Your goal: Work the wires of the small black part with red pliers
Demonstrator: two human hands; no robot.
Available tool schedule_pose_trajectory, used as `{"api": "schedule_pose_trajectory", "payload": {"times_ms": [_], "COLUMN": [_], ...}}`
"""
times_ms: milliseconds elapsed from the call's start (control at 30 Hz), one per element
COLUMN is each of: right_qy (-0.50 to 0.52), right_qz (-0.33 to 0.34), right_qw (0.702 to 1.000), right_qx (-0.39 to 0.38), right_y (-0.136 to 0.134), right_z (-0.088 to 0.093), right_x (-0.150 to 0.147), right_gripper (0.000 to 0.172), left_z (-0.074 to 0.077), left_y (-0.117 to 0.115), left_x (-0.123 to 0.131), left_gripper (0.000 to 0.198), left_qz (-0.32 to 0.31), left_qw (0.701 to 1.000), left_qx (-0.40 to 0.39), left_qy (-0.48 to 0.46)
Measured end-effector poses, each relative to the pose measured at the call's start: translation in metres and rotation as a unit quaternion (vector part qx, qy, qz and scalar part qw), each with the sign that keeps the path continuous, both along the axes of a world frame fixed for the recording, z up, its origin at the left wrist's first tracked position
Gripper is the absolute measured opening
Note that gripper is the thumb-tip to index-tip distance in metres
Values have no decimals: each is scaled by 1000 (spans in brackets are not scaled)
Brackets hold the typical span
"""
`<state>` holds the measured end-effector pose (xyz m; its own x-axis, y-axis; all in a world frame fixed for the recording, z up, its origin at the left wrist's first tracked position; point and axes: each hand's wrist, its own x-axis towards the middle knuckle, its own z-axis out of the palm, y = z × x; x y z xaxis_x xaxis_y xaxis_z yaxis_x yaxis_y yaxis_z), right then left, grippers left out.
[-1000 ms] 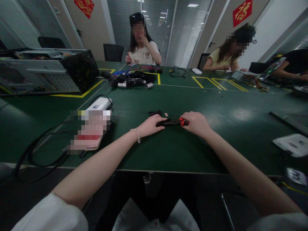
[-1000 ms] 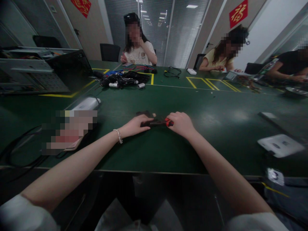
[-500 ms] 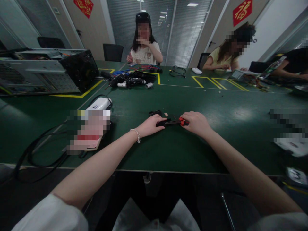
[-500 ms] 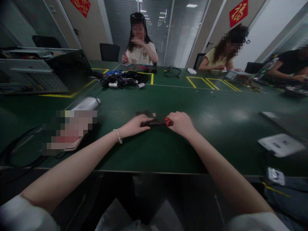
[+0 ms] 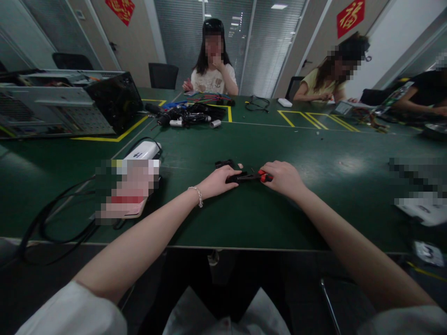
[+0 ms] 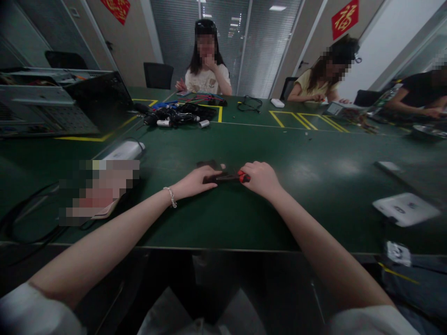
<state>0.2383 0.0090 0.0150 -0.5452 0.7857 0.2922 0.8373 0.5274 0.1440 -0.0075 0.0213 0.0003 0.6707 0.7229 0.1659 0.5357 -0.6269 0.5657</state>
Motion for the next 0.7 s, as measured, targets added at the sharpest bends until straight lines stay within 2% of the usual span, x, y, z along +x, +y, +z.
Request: {"api": "schedule_pose_trajectory", "payload": {"times_ms": [700], "right_qy": [-10], "right_qz": [-6], "right_qw": [1000], "right_qx": [9], "right_y": [1], "right_z": [-2], "right_x": [2], "right_gripper": [20], "left_z": [-3], "left_y": [1], "left_x": [0], "left_gripper": [46], "left_qz": [-2], "left_qw": [1000], "left_qx": [10], "left_qy": [-8]}}
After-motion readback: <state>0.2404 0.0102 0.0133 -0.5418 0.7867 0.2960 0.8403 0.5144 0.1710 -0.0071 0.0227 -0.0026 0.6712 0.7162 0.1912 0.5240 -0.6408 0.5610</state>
